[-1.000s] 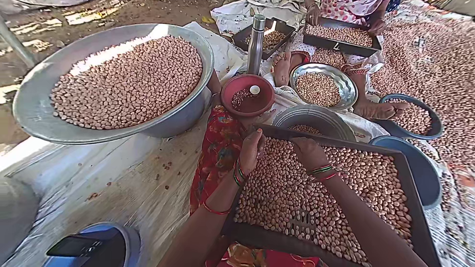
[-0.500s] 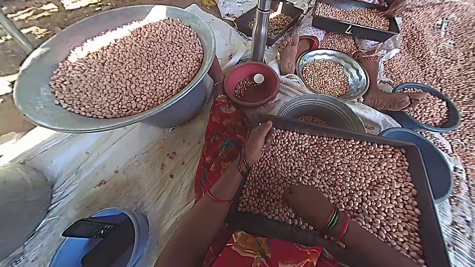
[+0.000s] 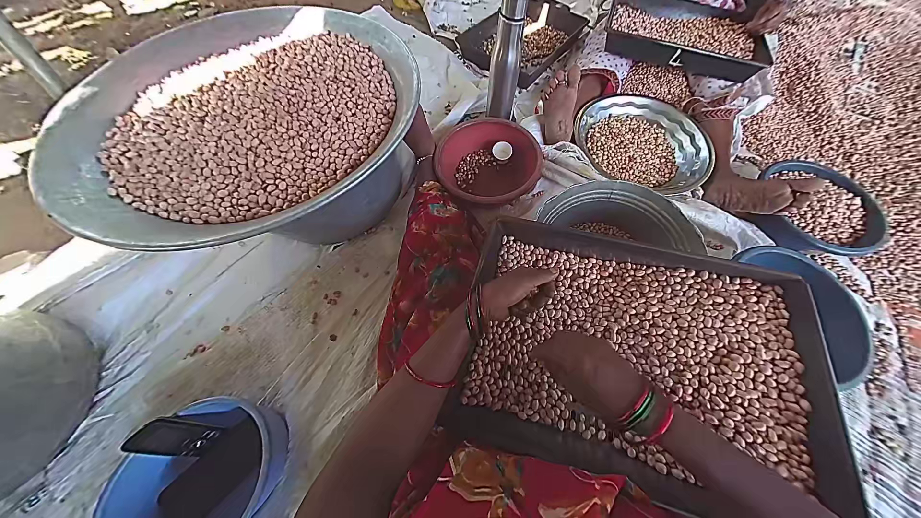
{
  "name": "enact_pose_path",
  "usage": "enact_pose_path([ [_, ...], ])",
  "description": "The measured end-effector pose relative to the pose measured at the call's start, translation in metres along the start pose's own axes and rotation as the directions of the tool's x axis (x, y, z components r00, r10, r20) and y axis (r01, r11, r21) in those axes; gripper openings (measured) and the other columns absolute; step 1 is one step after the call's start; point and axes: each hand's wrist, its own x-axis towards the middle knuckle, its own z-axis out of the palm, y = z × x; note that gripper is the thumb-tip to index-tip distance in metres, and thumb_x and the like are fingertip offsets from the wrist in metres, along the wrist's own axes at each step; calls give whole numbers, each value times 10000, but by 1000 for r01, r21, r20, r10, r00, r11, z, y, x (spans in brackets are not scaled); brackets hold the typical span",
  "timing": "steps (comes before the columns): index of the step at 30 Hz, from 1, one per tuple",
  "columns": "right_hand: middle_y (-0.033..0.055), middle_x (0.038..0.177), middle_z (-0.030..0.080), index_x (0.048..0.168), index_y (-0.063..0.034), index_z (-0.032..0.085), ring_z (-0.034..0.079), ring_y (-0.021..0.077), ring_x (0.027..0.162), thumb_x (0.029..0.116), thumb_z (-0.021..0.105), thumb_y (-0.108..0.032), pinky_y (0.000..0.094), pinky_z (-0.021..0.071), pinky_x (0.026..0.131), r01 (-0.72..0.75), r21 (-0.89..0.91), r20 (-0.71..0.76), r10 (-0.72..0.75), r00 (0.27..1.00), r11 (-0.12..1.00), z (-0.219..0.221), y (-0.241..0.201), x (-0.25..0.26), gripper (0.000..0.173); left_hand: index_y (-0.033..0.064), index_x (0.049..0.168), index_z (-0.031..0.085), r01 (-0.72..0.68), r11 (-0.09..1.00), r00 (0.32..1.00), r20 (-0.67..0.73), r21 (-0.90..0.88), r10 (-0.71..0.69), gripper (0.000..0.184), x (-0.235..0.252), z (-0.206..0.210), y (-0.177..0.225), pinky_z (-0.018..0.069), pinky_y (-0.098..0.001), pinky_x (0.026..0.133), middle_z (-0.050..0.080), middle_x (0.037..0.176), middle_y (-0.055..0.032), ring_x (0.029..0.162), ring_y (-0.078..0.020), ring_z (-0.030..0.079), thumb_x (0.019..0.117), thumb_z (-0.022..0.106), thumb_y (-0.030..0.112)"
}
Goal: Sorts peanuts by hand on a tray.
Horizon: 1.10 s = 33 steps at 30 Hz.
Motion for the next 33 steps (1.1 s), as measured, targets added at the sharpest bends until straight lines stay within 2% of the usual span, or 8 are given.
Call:
enact_pose_path([
  [2,288,1129,685,1172,60,677,681,485,1049,1045,496,-38,633,536,834,-63,-33,373,71,925,997,11,-15,11,242,128,807,512,-14,1000,997,-73,-7,13,393,0,3,2,240,-125,382,426,543,87,392,26,301,1131,348,279],
  [3,290,1094,687,1136,69,678,686,485,1019,1031,512,-35,628,539,800,-27,-37,406,40,913,999,25,-18,14,222,124,798,507,-17,1000,994,-106,-13,15,392,1,4,3,240,-126,382,415,540,86,391,21,298,1130,356,266],
  [10,250,875,711,923,59,715,721,439,833,956,586,-18,579,550,644,144,-146,226,-109,968,979,76,-23,18,154,109,827,517,-86,996,978,-194,-34,78,374,-1,2,1,276,-128,390,418,550,84,400,16,327,1131,357,256],
  [13,262,924,710,973,81,696,709,453,903,980,549,-3,595,540,714,121,-141,335,-68,940,983,70,-28,21,169,112,818,520,-108,994,973,-206,-10,104,379,0,4,1,274,-130,390,417,543,88,397,16,326,1131,351,244],
  [22,250,928,714,981,80,701,717,429,888,971,561,8,580,550,717,125,-145,284,-79,955,982,76,-23,19,158,116,812,527,-108,994,965,-241,-5,104,378,1,7,-1,272,-130,387,419,542,90,393,16,319,1130,357,230],
  [26,277,1028,702,1111,83,659,697,463,963,1007,556,-22,619,527,791,-48,-99,304,76,950,994,35,-30,29,181,106,836,541,-36,999,979,-200,12,37,395,0,5,1,261,-131,382,436,543,84,390,17,316,1135,335,260],
  [29,232,945,743,1049,58,725,748,412,851,978,597,-67,565,589,691,-75,-119,-182,52,982,990,2,-16,29,192,113,864,541,51,998,996,-73,24,-49,490,-3,4,1,344,-149,424,487,552,71,420,3,412,1141,223,361],
  [33,251,1077,748,1168,66,729,746,406,973,1002,568,-67,541,586,858,-163,34,-555,154,818,986,-36,31,28,267,144,815,519,20,997,999,38,-79,-18,534,-3,-1,-1,267,-123,366,511,557,73,373,28,338,1134,166,389],
])
